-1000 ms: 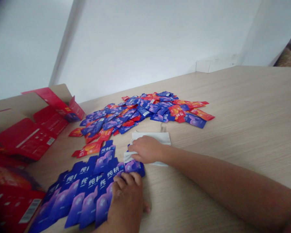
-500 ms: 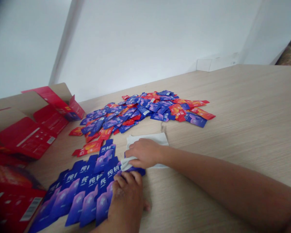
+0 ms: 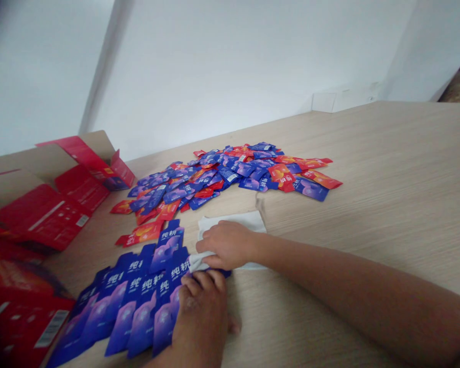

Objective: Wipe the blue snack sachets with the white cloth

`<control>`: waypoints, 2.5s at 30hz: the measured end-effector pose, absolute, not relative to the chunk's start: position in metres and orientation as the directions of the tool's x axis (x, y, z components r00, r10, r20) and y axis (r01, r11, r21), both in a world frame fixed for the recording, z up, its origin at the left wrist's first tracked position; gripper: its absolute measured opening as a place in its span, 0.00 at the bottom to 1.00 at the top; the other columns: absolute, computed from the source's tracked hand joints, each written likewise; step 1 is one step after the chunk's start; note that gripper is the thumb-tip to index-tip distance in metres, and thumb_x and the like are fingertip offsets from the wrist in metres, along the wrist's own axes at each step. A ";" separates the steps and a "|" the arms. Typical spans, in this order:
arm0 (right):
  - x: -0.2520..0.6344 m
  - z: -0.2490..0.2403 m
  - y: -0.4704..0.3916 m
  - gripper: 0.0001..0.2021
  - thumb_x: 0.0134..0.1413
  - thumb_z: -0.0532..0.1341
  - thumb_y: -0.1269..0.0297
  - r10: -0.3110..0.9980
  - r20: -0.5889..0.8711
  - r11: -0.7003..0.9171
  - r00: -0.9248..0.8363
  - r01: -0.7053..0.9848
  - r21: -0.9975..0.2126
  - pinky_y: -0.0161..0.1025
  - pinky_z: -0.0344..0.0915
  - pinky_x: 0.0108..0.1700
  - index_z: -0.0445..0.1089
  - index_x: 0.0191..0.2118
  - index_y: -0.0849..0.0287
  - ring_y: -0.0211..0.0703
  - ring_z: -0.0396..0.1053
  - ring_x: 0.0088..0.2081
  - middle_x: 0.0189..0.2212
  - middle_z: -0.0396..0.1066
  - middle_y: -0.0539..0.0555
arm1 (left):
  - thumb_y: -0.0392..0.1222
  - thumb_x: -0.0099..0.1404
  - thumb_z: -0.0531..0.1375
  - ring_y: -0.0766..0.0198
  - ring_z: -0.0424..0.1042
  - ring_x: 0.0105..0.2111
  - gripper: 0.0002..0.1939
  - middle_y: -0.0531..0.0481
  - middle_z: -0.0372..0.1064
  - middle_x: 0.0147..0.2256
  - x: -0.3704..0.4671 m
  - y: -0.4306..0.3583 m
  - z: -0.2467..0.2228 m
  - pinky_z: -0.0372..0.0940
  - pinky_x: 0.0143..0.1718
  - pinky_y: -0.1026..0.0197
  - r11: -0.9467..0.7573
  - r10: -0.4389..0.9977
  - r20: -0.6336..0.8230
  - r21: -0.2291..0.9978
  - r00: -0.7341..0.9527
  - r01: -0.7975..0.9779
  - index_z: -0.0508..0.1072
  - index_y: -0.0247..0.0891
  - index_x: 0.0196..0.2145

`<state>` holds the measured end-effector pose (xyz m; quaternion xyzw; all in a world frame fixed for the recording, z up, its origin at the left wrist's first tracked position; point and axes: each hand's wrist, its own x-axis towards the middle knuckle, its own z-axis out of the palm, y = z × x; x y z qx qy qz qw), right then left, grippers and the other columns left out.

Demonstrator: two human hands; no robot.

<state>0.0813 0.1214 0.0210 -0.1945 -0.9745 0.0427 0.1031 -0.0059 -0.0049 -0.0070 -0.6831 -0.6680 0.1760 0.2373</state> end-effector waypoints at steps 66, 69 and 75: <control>0.088 0.021 0.130 0.12 0.58 0.53 0.58 0.523 0.200 0.852 -0.829 0.504 -0.140 0.41 0.57 0.38 0.69 0.41 0.58 0.47 0.67 0.37 0.35 0.71 0.56 | 0.54 0.46 0.65 0.34 0.68 0.46 0.33 0.26 0.71 0.45 -0.006 -0.006 -0.007 0.62 0.42 0.46 0.018 0.993 0.104 -0.576 0.051 0.818 0.71 0.29 0.45; 0.083 0.019 0.124 0.12 0.57 0.54 0.57 0.405 0.208 0.913 -0.891 0.380 -0.149 0.41 0.57 0.39 0.69 0.40 0.58 0.47 0.67 0.38 0.35 0.71 0.55 | 0.54 0.48 0.63 0.34 0.68 0.46 0.32 0.27 0.70 0.45 -0.006 -0.005 -0.006 0.62 0.42 0.45 0.012 0.996 0.080 -0.565 0.041 0.825 0.71 0.29 0.45; 0.086 0.021 0.129 0.12 0.58 0.54 0.58 0.518 0.182 0.853 -0.836 0.492 -0.172 0.41 0.57 0.38 0.68 0.41 0.58 0.46 0.67 0.37 0.36 0.71 0.56 | 0.52 0.51 0.62 0.35 0.68 0.46 0.29 0.27 0.70 0.45 -0.006 -0.006 -0.008 0.62 0.43 0.44 0.019 0.994 0.101 -0.573 0.047 0.819 0.71 0.28 0.46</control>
